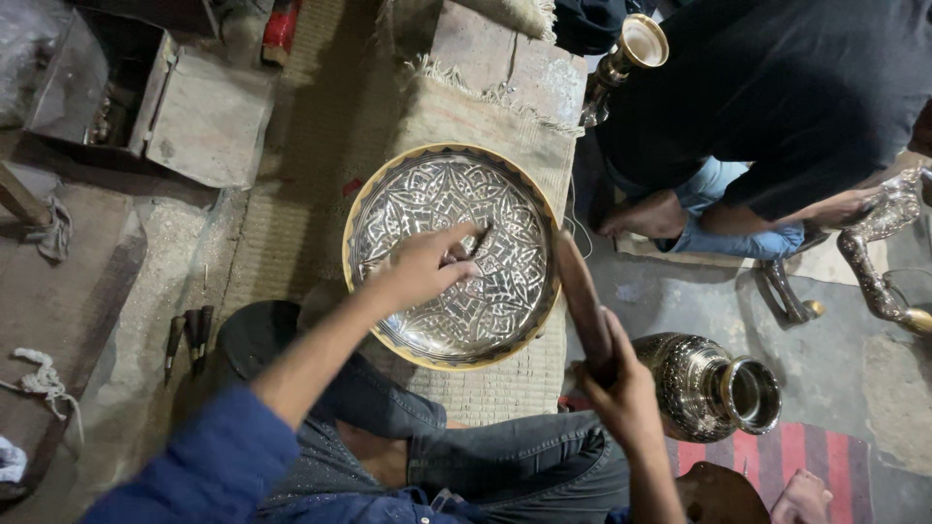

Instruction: The person uses a hammer and a metal chisel to engrave a decorative pattern onto a round metal tray. They hold the chisel in place with one hand and strike it repeatedly with the hammer in the other, working on the tray's surface.

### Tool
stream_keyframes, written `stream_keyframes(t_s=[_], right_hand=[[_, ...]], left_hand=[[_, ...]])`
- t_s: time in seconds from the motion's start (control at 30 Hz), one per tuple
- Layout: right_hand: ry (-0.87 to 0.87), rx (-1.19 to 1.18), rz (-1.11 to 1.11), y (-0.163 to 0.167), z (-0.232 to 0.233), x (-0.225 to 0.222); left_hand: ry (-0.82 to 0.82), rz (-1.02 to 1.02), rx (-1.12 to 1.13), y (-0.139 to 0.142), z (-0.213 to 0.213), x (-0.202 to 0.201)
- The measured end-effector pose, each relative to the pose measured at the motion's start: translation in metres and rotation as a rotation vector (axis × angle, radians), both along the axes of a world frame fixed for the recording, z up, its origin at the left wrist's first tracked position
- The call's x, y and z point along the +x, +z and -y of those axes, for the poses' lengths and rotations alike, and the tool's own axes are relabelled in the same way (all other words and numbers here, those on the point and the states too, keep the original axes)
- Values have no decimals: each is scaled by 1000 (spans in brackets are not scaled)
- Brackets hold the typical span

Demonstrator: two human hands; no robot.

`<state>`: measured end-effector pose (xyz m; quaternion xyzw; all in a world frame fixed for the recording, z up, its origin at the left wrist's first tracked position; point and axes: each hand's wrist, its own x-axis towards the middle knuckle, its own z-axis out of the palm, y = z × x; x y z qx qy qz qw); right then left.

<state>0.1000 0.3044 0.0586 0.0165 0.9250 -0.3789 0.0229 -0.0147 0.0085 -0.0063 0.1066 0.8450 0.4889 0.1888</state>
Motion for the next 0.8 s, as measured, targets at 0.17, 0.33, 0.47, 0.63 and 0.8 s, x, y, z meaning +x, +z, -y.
stream_keyframes(t_s=[0.17, 0.33, 0.47, 0.63, 0.8], right_hand=[[59, 331, 206, 16, -3, -28], [241, 672, 192, 31, 7, -65], [402, 142, -138, 38, 16, -92], [447, 551, -76, 66, 24, -109], [477, 927, -75, 82, 29, -105]], left_hand=[[198, 39, 89, -9, -8, 27], [221, -81, 19, -13, -8, 30], [212, -57, 46, -16, -9, 31], [257, -150, 82, -20, -10, 36], [273, -92, 118, -17, -8, 35]])
